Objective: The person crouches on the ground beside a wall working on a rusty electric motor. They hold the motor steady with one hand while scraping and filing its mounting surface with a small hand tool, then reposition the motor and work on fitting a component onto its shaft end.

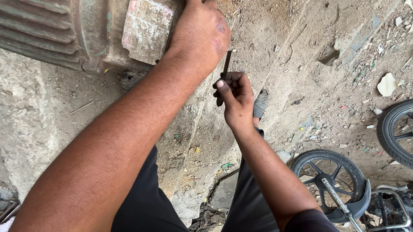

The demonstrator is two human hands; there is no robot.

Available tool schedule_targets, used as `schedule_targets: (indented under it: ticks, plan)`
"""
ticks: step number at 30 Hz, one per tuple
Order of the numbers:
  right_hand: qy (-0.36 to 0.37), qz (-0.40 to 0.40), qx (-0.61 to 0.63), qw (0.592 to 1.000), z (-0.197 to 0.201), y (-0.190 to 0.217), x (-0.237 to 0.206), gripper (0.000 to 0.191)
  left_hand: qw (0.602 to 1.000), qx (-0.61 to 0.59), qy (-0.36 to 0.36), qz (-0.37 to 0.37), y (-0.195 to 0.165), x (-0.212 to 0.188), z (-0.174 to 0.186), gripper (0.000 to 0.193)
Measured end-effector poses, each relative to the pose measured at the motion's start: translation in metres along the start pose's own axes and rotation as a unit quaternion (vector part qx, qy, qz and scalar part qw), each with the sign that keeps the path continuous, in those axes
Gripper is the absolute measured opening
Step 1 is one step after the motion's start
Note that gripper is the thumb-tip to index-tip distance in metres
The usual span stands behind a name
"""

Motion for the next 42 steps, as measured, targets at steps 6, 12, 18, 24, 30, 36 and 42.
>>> schedule_targets:
  ticks: [6, 12, 18, 24, 30, 36, 42]
  plan:
    - [-0.024, 0.013, 0.011, 1.000, -0.013, 0.001, 0.015, 0.019, 1.000, -0.007, -0.005, 0.010, 0.000, 0.000, 0.001, 0.019]
    - [-0.047, 0.007, 0.007, 0.999, -0.017, -0.002, 0.016, 0.020, 1.000, -0.009, 0.013, -0.002, -0.003, 0.004, -0.003, 0.028]
    - [-0.044, 0.006, 0.023, 0.999, -0.021, 0.002, 0.015, 0.021, 1.000, -0.017, -0.005, 0.021, -0.004, 0.006, -0.007, 0.025]
    - [-0.087, -0.024, -0.044, 0.995, -0.019, 0.005, 0.018, 0.021, 0.999, -0.030, 0.017, -0.005, -0.001, 0.006, -0.001, 0.045]
    - [-0.096, 0.008, 0.004, 0.995, -0.024, 0.003, 0.016, 0.021, 0.998, -0.028, 0.053, -0.032, 0.002, 0.002, 0.005, 0.045]
    - [-0.104, 0.004, -0.011, 0.995, -0.024, -0.002, 0.015, 0.024, 0.998, -0.042, 0.049, -0.015, 0.001, 0.004, 0.001, 0.026]
    - [-0.112, -0.001, -0.043, 0.993, -0.024, -0.008, 0.014, 0.023, 0.997, -0.076, 0.029, 0.014, 0.001, 0.007, -0.002, 0.021]
Point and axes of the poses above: each hand's wrist, its own x-axis towards the middle knuckle, its own z-axis out of the back of the hand, y = z × x, the point moved 5 cm from there along x, towards the middle knuckle, and after that the axes turned 4 degrees about -y, right-handed, at the moved point
